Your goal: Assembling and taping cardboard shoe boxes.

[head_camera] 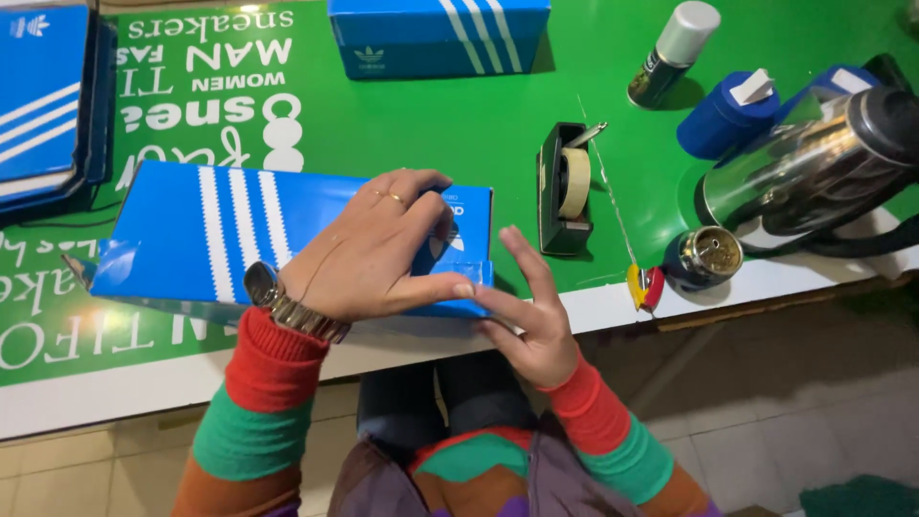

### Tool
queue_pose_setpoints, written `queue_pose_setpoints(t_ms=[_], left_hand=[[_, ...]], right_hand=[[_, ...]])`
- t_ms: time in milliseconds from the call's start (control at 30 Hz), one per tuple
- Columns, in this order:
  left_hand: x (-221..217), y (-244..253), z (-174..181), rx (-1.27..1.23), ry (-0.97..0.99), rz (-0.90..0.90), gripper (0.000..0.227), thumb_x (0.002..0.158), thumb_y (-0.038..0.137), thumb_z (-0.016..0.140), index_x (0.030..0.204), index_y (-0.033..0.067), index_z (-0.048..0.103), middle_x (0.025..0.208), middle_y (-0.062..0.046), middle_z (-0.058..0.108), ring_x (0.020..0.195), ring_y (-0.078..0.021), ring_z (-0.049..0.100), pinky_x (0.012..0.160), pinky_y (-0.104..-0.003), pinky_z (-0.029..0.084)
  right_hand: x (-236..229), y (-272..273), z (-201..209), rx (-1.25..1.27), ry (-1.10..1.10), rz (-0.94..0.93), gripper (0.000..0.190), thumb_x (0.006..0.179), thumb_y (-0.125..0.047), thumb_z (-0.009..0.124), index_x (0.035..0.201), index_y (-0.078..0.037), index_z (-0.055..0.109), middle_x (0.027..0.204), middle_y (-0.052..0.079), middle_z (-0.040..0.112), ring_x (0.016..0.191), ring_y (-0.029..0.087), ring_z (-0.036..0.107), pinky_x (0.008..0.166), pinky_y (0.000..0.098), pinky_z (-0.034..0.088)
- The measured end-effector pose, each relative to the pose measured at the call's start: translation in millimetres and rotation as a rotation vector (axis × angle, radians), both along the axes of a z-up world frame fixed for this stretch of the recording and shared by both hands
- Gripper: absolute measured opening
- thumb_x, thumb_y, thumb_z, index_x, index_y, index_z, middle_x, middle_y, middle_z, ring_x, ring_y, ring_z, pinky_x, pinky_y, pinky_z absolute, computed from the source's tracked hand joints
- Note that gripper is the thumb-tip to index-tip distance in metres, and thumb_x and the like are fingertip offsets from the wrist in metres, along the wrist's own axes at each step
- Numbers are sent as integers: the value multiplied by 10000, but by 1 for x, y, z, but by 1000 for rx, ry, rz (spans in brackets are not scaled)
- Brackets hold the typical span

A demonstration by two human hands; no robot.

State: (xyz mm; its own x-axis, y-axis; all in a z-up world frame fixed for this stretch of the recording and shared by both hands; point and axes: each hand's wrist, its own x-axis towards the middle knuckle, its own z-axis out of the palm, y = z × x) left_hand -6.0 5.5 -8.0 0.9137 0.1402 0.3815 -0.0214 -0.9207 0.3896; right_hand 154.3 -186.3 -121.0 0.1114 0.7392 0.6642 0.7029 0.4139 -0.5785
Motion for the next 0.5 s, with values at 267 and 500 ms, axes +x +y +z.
queue_pose_setpoints(t_ms=[267,500], left_hand=[[2,2,-7,46,-69,2,616,955,614,614,1030,2,610,1332,-225,549,1173,-429,536,1017,-490,442],[3,-1,-1,9,-1,24,594,893,600,658,956,10,626,1350,-237,546,1134,-434,529,966,-492,449]], right_hand=[[36,-32,-74,-253,265,-481,487,858,-45,734,1336,-88,654,1391,122,582,1242,259,617,924,325,582],[132,-11,-109,-26,625,-569,339,1035,-179,654,1345,-66,580,1080,0,586,884,75,576,746,223,514]])
